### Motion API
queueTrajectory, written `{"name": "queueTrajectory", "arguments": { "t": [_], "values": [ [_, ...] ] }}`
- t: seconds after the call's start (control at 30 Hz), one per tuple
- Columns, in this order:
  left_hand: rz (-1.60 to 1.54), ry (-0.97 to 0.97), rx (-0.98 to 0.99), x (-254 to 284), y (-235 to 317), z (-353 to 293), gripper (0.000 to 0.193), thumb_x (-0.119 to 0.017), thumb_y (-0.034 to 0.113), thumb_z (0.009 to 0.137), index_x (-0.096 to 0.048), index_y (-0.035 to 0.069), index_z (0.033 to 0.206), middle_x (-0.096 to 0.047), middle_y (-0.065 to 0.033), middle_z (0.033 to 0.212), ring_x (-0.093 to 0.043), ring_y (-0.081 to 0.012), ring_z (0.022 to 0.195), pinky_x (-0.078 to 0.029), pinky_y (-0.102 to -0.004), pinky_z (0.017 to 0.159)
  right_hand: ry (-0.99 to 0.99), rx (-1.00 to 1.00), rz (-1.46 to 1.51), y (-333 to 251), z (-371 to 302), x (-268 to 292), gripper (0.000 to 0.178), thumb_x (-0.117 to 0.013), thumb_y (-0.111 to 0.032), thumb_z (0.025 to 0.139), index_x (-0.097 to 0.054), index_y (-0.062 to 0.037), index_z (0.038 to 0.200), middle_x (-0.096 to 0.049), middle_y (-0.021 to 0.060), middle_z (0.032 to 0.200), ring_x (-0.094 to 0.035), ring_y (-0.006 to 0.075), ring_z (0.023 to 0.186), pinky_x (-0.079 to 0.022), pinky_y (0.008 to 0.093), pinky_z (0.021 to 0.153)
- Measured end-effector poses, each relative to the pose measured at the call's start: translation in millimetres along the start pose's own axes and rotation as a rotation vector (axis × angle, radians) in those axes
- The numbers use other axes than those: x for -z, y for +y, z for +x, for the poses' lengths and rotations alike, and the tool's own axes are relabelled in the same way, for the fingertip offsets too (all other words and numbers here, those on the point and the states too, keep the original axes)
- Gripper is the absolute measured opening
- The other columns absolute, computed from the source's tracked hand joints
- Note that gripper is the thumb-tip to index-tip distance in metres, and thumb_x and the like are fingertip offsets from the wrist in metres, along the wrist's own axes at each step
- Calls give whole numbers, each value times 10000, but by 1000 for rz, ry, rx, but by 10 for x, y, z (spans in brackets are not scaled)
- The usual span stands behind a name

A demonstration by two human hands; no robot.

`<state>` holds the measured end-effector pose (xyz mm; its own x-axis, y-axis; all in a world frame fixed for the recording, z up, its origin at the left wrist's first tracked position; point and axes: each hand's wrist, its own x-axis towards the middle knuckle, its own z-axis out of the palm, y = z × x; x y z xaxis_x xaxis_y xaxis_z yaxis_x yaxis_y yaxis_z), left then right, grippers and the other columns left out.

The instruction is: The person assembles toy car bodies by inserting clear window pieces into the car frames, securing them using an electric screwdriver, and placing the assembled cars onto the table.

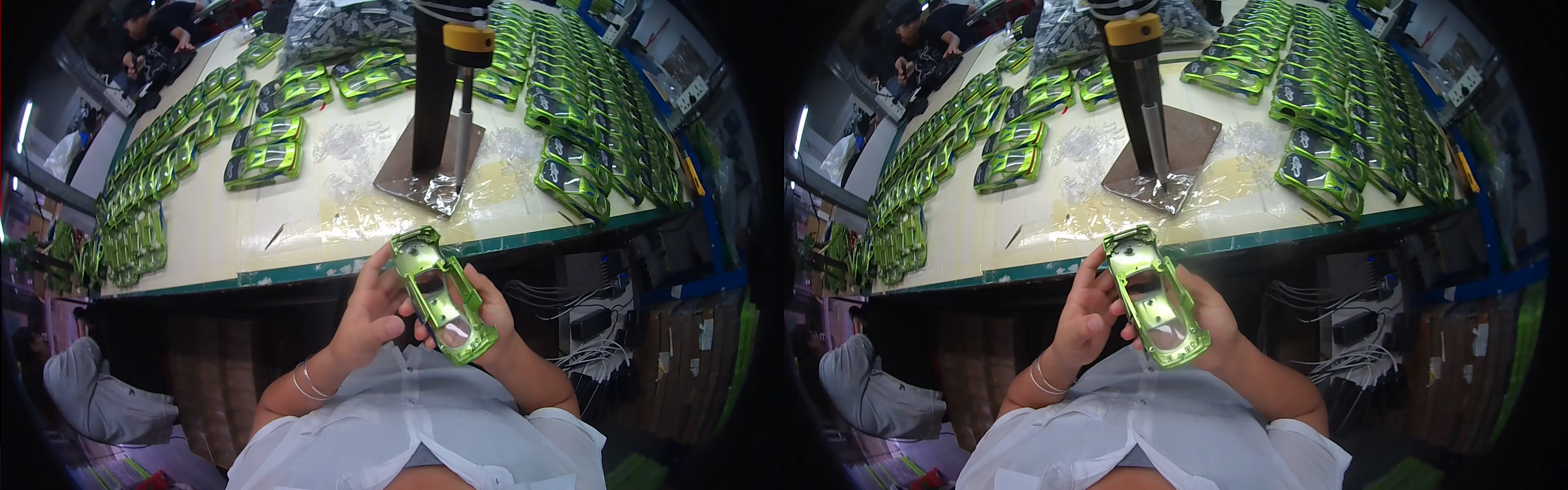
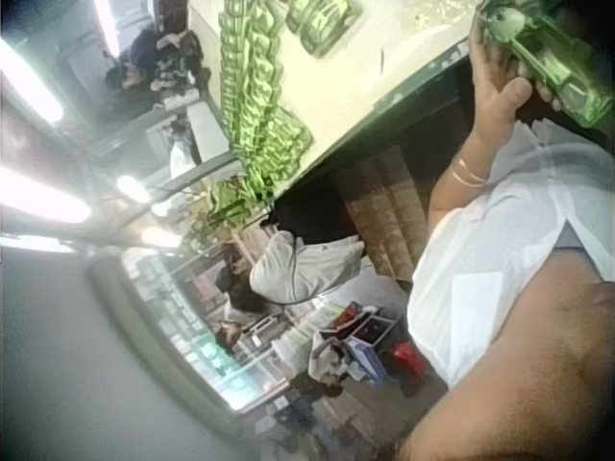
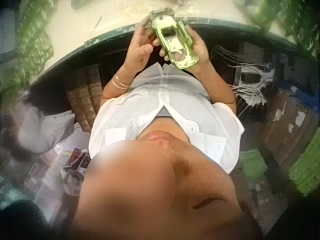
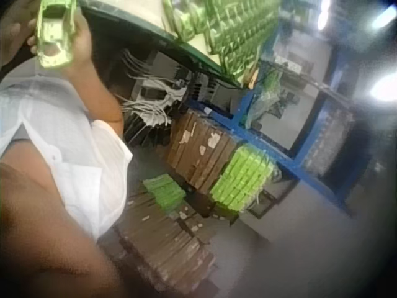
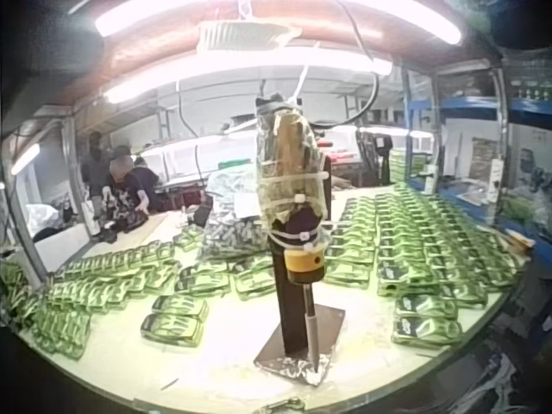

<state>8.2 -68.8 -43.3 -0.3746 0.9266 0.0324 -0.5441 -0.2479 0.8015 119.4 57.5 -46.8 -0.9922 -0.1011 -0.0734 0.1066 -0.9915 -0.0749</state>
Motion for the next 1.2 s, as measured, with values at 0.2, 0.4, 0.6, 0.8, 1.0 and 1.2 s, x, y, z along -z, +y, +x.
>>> {"name": "queueTrajectory", "arguments": {
  "t": [0.2,0.4,0.6,0.8,1.0,1.2],
  "values": [
    [139,-12,-124,120,78,-138,772,-621,399,715,-258,22,1282,-402,-133,1212,-427,-192,1050,-339,-325,868,33,50,-406,53,-56,-60,593,-546,-318,774,-302,-34,1234,-452,184,1101,-544,360,880,-476,399,741],
    [249,5,-122,174,219,-204,623,-686,212,681,-401,-31,1178,-477,-130,1140,-473,-183,1034,-358,-299,895,47,819,-2016,115,-34,-145,687,-751,-113,531,-433,-47,1136,-512,168,1003,-550,310,831,-454,341,702],
    [457,-99,-204,158,357,-207,513,-654,84,656,-456,-28,1116,-502,-140,1108,-481,-179,1020,-357,-280,891,-69,1041,-2241,88,-25,-110,677,-738,-100,467,-464,-72,1086,-520,124,1004,-552,281,820,-450,335,631],
    [325,-115,-222,135,342,-236,322,-547,17,732,-509,-52,1044,-532,-145,1056,-502,-175,982,-385,-284,858,-149,1130,-2374,83,-35,-107,653,-648,-38,454,-475,-107,1080,-515,86,1015,-550,255,814,-432,321,592],
    [300,-29,-206,131,324,-234,235,-504,-17,758,-536,-59,987,-566,-132,959,-535,-157,890,-426,-273,789,-153,1125,-2438,87,-22,-112,618,-622,-24,460,-493,-105,1059,-522,79,989,-550,252,812,-431,320,593],
    [283,53,-116,180,204,-205,68,-528,5,768,-548,-30,822,-571,-81,832,-528,-106,774,-425,-225,693,-151,967,-2493,55,-73,-179,543,-620,-50,492,-516,-89,1023,-522,76,953,-545,239,794,-430,318,607]
  ]
}}
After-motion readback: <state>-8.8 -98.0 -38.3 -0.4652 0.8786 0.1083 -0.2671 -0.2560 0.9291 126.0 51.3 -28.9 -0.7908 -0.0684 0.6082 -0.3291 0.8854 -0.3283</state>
